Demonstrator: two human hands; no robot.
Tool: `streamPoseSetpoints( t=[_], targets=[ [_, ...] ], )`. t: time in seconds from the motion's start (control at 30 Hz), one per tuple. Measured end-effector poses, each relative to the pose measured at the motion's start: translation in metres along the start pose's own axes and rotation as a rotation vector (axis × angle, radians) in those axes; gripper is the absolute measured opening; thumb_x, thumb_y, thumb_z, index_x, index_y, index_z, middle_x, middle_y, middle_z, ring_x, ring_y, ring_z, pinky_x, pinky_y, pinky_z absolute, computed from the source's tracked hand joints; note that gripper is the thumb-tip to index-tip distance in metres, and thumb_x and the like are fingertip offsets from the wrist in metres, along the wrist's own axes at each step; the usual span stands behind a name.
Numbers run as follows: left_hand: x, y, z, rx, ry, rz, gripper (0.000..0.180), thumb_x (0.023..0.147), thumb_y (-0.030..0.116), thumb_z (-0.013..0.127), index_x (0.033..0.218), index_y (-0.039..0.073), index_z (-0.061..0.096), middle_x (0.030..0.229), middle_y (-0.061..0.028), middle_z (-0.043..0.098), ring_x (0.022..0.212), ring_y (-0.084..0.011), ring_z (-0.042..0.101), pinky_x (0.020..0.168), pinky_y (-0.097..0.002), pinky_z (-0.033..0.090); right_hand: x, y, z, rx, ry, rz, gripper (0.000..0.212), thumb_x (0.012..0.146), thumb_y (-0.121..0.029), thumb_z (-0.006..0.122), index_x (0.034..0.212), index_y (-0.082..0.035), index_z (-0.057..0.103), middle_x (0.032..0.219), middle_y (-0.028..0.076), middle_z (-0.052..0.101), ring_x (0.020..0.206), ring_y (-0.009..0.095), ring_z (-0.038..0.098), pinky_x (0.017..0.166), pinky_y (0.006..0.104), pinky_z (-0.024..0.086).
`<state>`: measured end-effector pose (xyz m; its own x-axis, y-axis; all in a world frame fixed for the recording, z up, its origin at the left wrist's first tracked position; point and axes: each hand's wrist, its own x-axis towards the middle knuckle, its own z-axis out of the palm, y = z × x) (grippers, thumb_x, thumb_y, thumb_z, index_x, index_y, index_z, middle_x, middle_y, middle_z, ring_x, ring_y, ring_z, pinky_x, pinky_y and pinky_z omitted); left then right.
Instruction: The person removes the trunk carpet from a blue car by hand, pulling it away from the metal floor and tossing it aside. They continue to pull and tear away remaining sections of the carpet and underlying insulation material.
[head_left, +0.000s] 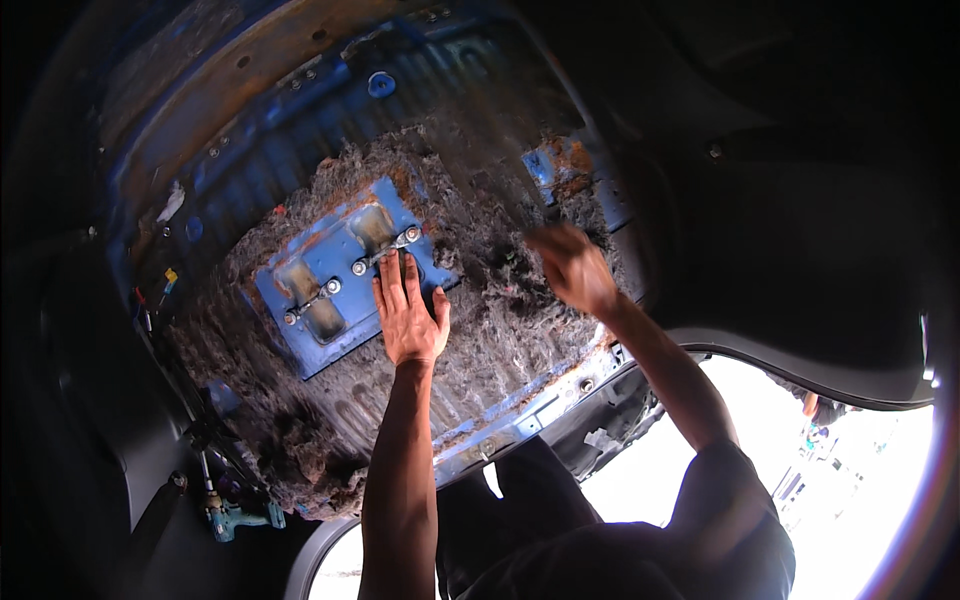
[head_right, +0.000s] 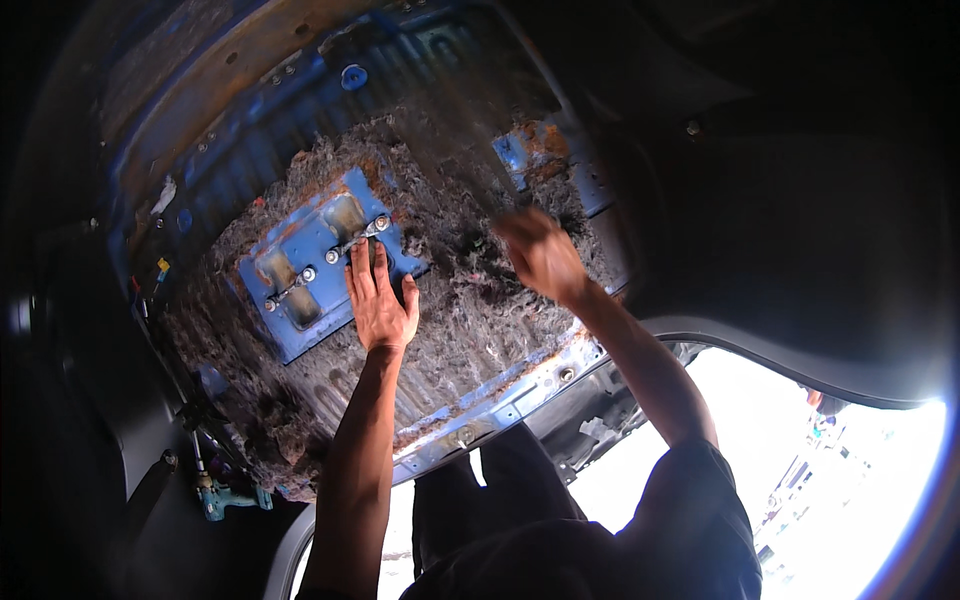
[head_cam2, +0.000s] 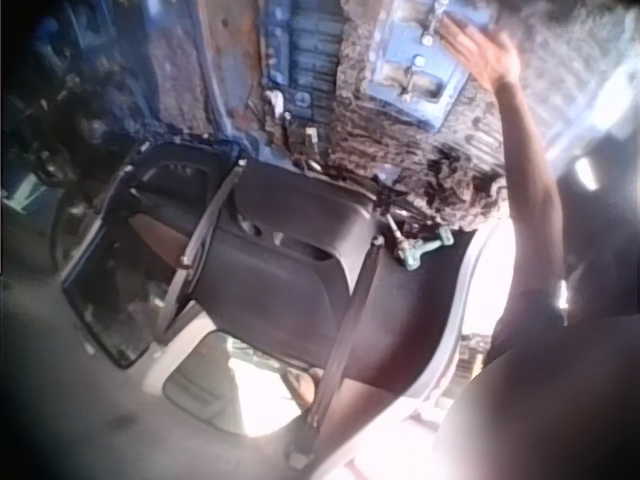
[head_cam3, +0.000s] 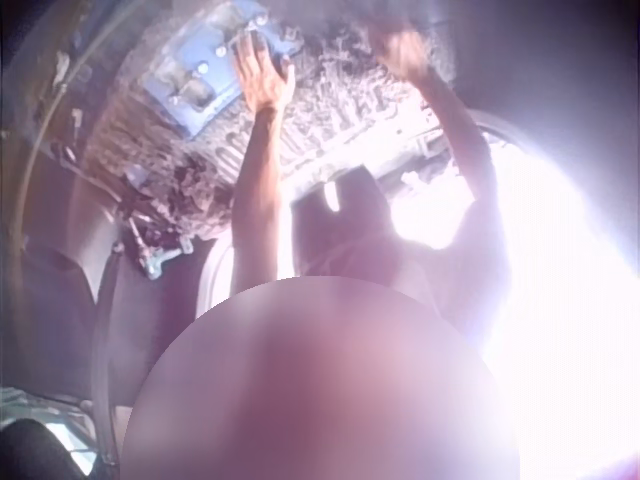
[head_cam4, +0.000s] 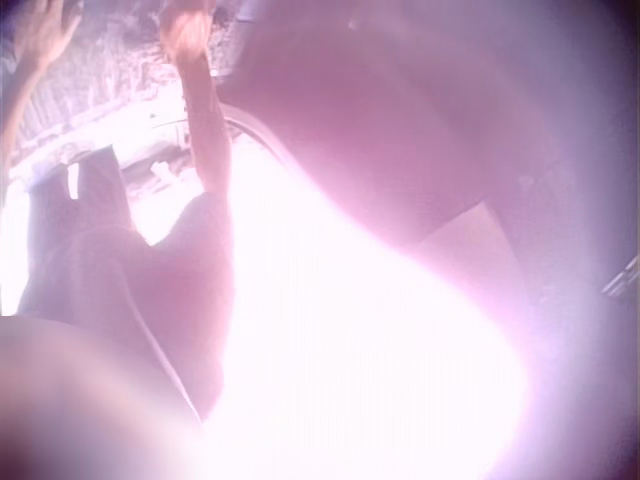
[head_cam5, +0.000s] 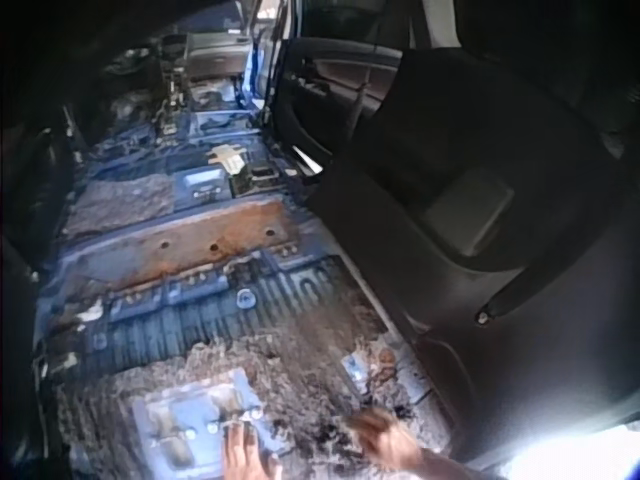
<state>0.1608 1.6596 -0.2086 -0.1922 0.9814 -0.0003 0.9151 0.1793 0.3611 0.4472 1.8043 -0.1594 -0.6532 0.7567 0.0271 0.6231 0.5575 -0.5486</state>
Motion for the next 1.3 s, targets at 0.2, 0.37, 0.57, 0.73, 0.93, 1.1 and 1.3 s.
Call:
streamPoseSetpoints(
  t=[0.2,0.37,0.57,0.73,0.93,1.1,1.3],
  targets=[
    [-0.001,0.0,0.001,0.008,-0.009,-0.009,0.076,0.109,0.033,0.062,0.174,0.004,0.035,0.182,-0.0218,0.029,0.17,-0.0417,0.028,0.139,-0.0596,0.024,0.137,0.023,0.038,-0.323,0.08,-0.131,0.059,0.096,0.003,0.064,0.154,-0.005,0.067,0.164,0.009,0.061,0.155,0.031,0.052,0.122,0.0497,0.046],
    [0.0,0.002,-0.001,0.003,-0.022,-0.014,0.077,0.108,0.033,0.062,0.174,0.005,0.034,0.182,-0.0216,0.029,0.169,-0.0418,0.028,0.139,-0.0597,0.024,0.045,0.013,0.035,-0.233,0.05,-0.055,0.063,0.091,0.004,0.065,0.154,-0.006,0.067,0.168,0.005,0.06,0.156,0.029,0.051,0.119,0.049,0.045],
    [0.0,0.001,0.0,0.01,0.012,-0.003,0.078,0.109,0.034,0.061,0.176,0.005,0.032,0.182,-0.0216,0.028,0.17,-0.0414,0.027,0.14,-0.0589,0.024,0.067,0.014,0.016,-0.144,0.003,0.015,0.06,0.096,-0.005,0.067,0.156,-0.003,0.064,0.168,0.008,0.058,0.159,0.03,0.048,0.124,0.0502,0.042],
    [-0.002,0.0,0.003,0.032,0.012,0.005,0.079,0.109,0.035,0.061,0.176,0.006,0.031,0.182,-0.0215,0.029,0.17,-0.0402,0.027,0.14,-0.0585,0.023,0.093,0.012,0.043,-0.259,0.065,-0.059,0.058,0.102,-0.011,0.064,0.159,0.0,0.059,0.173,0.011,0.052,0.165,0.032,0.041,0.136,0.0515,0.033],
    [0.0,0.002,0.0,-0.006,0.006,-0.012,0.077,0.108,0.032,0.062,0.175,0.006,0.033,0.181,-0.0216,0.029,0.17,-0.0406,0.028,0.14,-0.0585,0.024,-0.009,-0.002,0.008,-0.118,-0.095,0.022,0.046,0.104,-0.009,0.06,0.148,-0.001,0.07,0.166,0.013,0.06,0.153,0.034,0.057,0.123,0.0514,0.05],
    [0.0,0.003,0.0,-0.001,0.027,0.003,0.074,0.109,0.031,0.061,0.174,0.005,0.035,0.181,-0.0211,0.03,0.169,-0.0407,0.028,0.139,-0.0603,0.026,0.082,0.0,0.041,-0.025,0.205,-0.005,0.051,0.108,-0.02,0.067,0.156,-0.002,0.06,0.158,0.019,0.063,0.141,0.037,0.064,0.118,0.0477,0.055],
    [-0.003,0.002,0.001,0.017,0.029,0.019,0.073,0.111,0.032,0.059,0.174,0.006,0.034,0.181,-0.0208,0.029,0.169,-0.0415,0.029,0.138,-0.0601,0.027,0.044,-0.013,0.07,-0.289,0.113,-0.072,0.064,0.095,-0.001,0.072,0.157,0.006,0.059,0.155,0.017,0.06,0.132,0.036,0.064,0.11,0.0427,0.059]
  ],
)
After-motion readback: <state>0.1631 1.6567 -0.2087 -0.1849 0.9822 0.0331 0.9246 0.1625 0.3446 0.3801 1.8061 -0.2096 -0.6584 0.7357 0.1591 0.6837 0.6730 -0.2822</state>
